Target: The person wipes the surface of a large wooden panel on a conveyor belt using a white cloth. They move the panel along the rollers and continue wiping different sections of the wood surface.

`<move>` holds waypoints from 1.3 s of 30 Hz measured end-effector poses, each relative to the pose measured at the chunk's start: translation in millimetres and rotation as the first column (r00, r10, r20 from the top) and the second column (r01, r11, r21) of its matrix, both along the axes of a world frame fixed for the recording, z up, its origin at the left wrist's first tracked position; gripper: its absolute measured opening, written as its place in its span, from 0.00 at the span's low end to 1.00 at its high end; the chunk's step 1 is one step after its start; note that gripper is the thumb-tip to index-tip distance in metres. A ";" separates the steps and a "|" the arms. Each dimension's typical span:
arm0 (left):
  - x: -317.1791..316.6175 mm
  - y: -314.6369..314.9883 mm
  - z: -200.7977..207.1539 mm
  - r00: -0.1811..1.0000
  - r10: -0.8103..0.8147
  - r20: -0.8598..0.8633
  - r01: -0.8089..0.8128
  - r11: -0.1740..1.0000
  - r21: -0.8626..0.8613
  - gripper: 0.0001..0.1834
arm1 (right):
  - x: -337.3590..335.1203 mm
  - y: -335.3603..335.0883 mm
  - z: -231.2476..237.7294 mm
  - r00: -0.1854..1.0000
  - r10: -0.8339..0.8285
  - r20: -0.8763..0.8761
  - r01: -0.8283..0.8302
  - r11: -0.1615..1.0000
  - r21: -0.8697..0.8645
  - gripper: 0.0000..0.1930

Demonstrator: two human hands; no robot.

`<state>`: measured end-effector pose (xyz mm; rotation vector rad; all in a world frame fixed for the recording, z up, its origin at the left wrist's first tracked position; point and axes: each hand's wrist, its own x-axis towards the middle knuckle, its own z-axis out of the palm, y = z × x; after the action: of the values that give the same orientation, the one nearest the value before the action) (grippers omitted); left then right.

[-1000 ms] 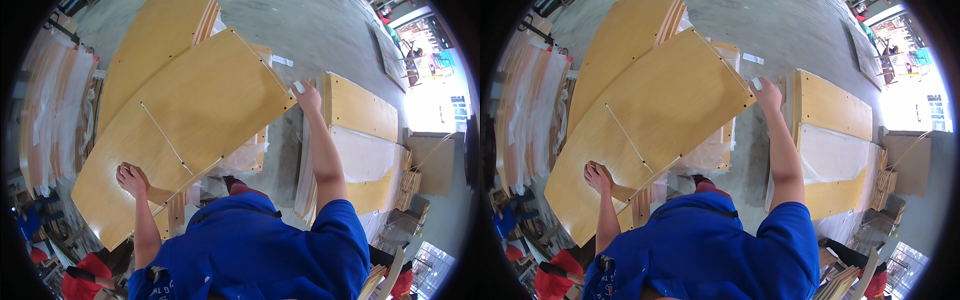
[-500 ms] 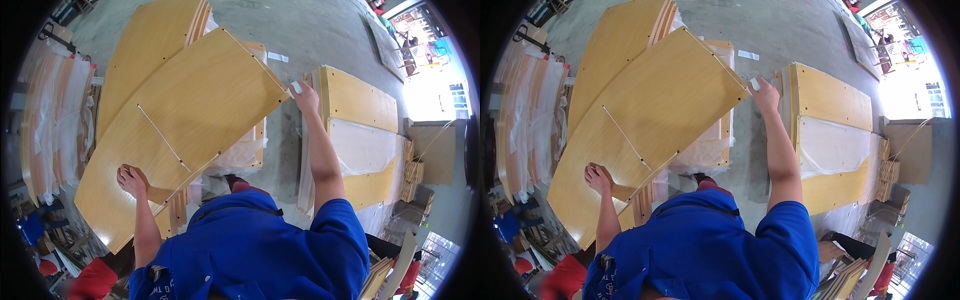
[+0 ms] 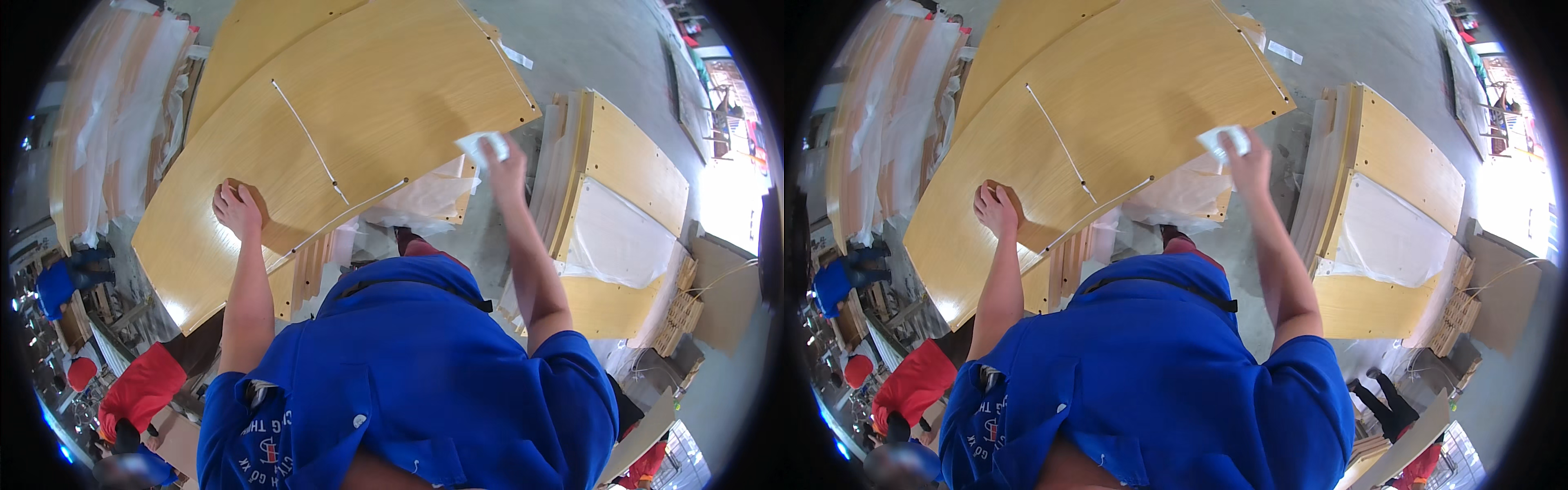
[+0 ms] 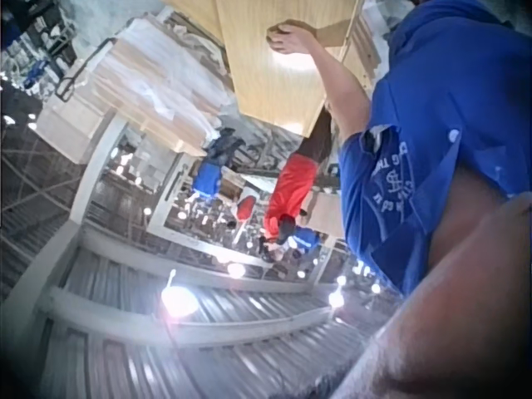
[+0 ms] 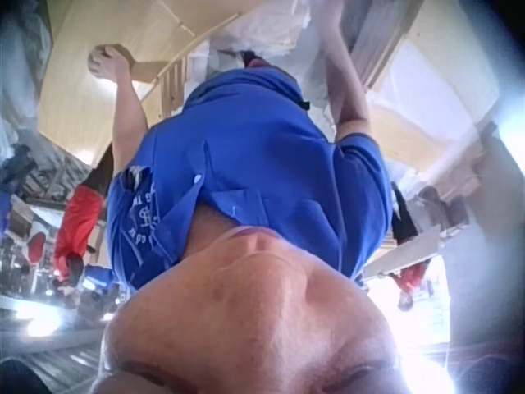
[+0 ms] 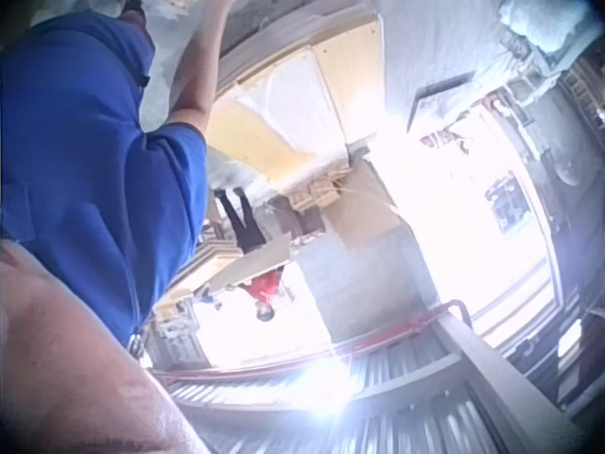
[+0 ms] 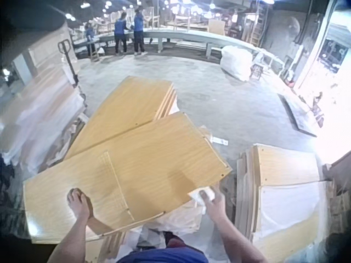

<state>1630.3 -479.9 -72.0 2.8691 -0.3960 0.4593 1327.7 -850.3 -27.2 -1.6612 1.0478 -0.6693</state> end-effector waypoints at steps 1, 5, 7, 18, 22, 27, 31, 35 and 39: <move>0.2 0.6 0.1 1.000 0.010 -0.009 -0.010 1.000 0.000 0.23 | 5.5 21.5 -2.3 0.999 0.041 -0.011 -0.041 0.999 0.027 0.16; -1.0 0.2 1.4 0.998 0.026 -0.055 -0.026 1.000 0.005 0.24 | 16.3 67.0 -4.0 0.973 0.214 -0.084 -0.217 0.976 -0.024 0.14; -0.4 0.1 2.0 0.998 0.024 -0.051 -0.023 1.000 0.005 0.24 | 18.7 73.4 -6.7 0.962 0.253 -0.104 -0.264 0.959 -0.102 0.13; -2.5 -1.2 2.0 0.998 0.023 -0.058 -0.024 1.000 -0.007 0.24 | 14.2 52.0 -8.8 0.961 0.179 -0.210 -0.227 0.946 -0.232 0.13; -1.3 -0.9 2.3 0.998 0.028 -0.063 -0.027 1.000 0.010 0.24 | 2.6 22.8 -12.4 0.980 0.046 -0.194 -0.107 0.941 -0.321 0.14; -1.3 0.4 1.5 0.998 0.030 -0.060 -0.029 0.999 0.014 0.25 | -10.8 -15.7 -9.3 0.973 -0.085 -0.217 0.016 0.953 -0.302 0.16; -2.9 -1.3 2.6 0.997 0.031 -0.071 -0.031 0.999 0.009 0.25 | -21.1 -46.1 -7.3 0.961 -0.187 -0.202 0.112 0.935 -0.336 0.17; -1.3 0.2 3.7 0.998 0.015 -0.053 -0.013 1.000 0.026 0.25 | -28.2 -70.3 -4.4 0.937 -0.284 -0.204 0.190 0.902 -0.387 0.17; -1.6 -2.1 4.8 0.998 0.015 -0.067 -0.014 1.000 0.015 0.25 | -32.3 -87.3 0.0 0.904 -0.327 -0.276 0.195 0.889 -0.414 0.17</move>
<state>1628.6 -482.0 -67.1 2.8942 -0.3683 0.3631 1295.4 -937.6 -27.1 -2.0387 1.4876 -0.8207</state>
